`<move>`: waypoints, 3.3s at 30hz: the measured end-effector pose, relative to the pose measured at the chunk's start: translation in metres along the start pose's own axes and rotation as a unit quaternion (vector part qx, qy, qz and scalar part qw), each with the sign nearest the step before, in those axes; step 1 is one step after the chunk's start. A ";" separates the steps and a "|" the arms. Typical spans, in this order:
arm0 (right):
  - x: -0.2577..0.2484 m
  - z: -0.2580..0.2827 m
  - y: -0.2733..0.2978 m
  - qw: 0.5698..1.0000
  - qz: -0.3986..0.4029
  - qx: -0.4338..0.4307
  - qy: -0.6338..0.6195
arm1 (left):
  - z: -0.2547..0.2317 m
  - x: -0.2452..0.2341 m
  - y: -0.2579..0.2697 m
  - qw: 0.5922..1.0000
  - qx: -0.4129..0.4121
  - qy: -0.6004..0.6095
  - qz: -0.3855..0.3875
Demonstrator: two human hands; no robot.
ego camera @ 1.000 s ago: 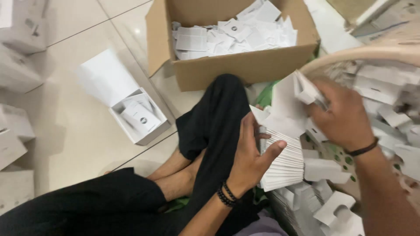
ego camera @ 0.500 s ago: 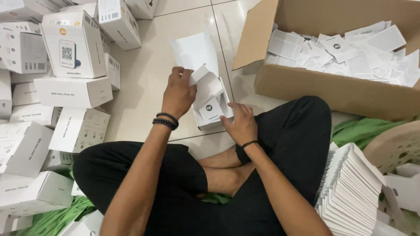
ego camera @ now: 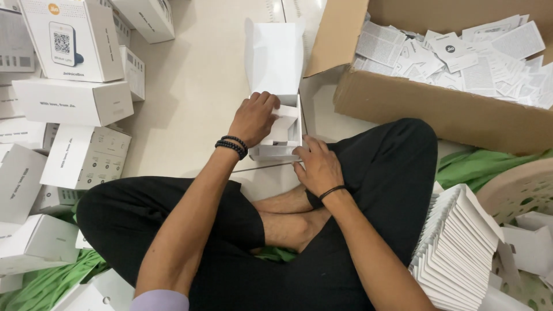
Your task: The person packages electronic items and documentation into small white boxes.
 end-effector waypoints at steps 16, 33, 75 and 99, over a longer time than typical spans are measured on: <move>-0.013 -0.006 0.000 0.999 -0.006 0.031 -0.005 | -0.013 0.019 0.008 0.972 0.044 -0.232 0.023; -0.010 -0.011 0.001 0.999 0.007 0.046 -0.018 | 0.007 0.030 0.004 0.975 -0.045 -0.218 -0.008; 0.174 0.451 0.082 0.845 0.274 -0.374 -0.265 | 0.112 -0.146 0.597 0.816 -0.560 -0.106 -0.101; -0.056 0.201 -0.050 0.782 -0.152 0.001 -0.605 | -0.040 -0.259 0.337 0.908 -0.166 0.035 -0.383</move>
Point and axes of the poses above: each hand's wrist, its own y-axis away from the middle knuckle, its own x-axis out of the palm, z = x × y, the point moved 8 cm from there along -y, towards the middle knuckle, and after that the axes turned 4 degrees about z, right-handed, at the moved point
